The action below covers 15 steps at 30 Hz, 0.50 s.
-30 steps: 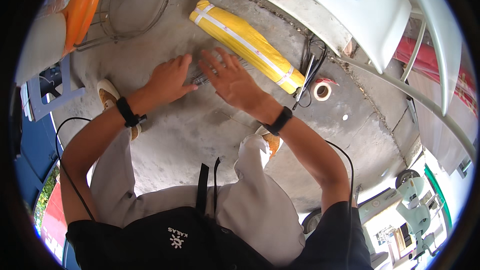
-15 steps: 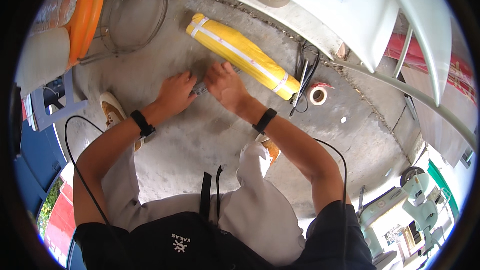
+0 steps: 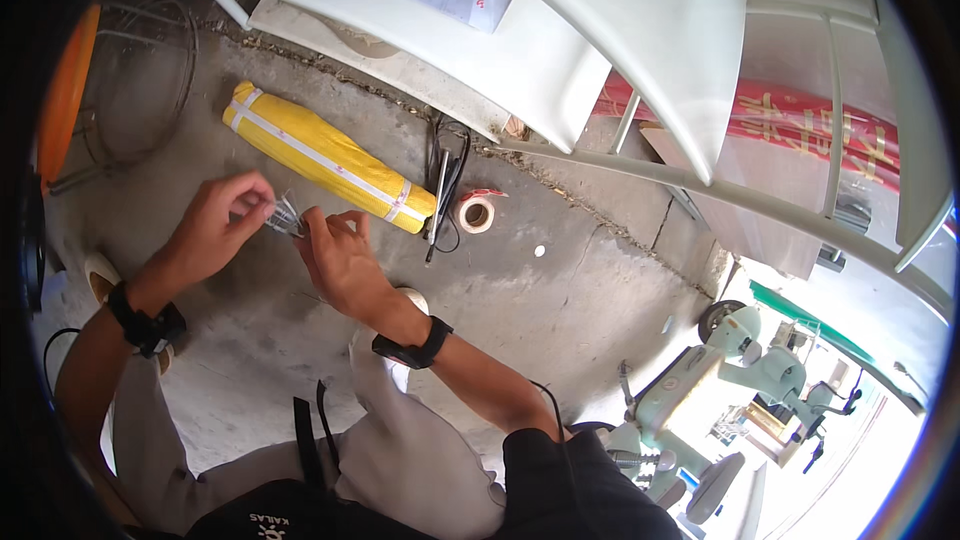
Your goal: The person washes a cloth in a basin, wipes the surfaces of a white metal shelving unit by hand, and organizes papers and a yellow roll on the shelves.
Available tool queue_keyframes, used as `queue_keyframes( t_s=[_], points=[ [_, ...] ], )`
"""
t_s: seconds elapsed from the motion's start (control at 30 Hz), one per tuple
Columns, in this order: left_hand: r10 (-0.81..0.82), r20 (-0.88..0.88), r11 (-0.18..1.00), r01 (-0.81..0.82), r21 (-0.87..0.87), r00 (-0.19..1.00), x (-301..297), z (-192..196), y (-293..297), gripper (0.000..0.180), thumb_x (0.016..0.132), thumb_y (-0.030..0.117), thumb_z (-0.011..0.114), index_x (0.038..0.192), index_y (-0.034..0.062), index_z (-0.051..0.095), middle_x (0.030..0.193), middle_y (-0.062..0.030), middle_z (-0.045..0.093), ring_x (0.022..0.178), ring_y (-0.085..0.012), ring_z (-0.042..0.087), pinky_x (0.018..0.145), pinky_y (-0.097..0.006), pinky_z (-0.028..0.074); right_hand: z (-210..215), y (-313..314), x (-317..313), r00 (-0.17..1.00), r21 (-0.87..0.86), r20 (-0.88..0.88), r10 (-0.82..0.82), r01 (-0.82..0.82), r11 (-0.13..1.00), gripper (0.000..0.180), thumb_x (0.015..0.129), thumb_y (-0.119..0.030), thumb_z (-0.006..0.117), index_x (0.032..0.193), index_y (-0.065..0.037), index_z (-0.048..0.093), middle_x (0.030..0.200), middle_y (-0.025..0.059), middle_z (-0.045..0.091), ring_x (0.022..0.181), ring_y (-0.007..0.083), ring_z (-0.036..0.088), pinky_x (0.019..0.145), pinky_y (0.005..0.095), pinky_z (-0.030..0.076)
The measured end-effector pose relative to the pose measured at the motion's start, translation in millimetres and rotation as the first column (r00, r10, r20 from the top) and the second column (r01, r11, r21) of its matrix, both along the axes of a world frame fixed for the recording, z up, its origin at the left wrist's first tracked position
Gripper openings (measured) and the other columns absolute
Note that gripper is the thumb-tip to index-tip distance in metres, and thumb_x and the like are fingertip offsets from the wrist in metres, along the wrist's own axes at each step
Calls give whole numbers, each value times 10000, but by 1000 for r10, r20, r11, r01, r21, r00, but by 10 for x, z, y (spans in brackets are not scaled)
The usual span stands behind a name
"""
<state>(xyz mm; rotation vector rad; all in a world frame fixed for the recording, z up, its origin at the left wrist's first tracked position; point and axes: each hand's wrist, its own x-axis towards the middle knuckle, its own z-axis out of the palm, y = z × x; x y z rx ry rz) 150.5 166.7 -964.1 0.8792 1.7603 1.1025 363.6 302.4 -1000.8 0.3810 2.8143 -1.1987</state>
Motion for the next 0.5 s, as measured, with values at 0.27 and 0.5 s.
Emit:
queue_keyframes(
  t_s=[0.27,0.5],
  points=[
    [316,340,873,-412,262,886,507,377,1145,423,1080,205,738,1403,15,542,1189,-160,715,1076,-232,734,783,-366,611,899,697,-256,825,-439,-57,-562,485,756,160,1203,-129,472,1271,1,535,987,73,656,810,130,635,708,301,543],
    [387,86,686,-349,638,918,1000,439,1859,395,1007,20,624,1391,-61,575,1295,-265,700,1181,-434,698,1000,-500,586,1191,1547,-475,692,-211,-325,-645,612,762,224,1164,-167,535,1203,25,644,836,-12,616,734,52,521,625,265,423]
  ],
)
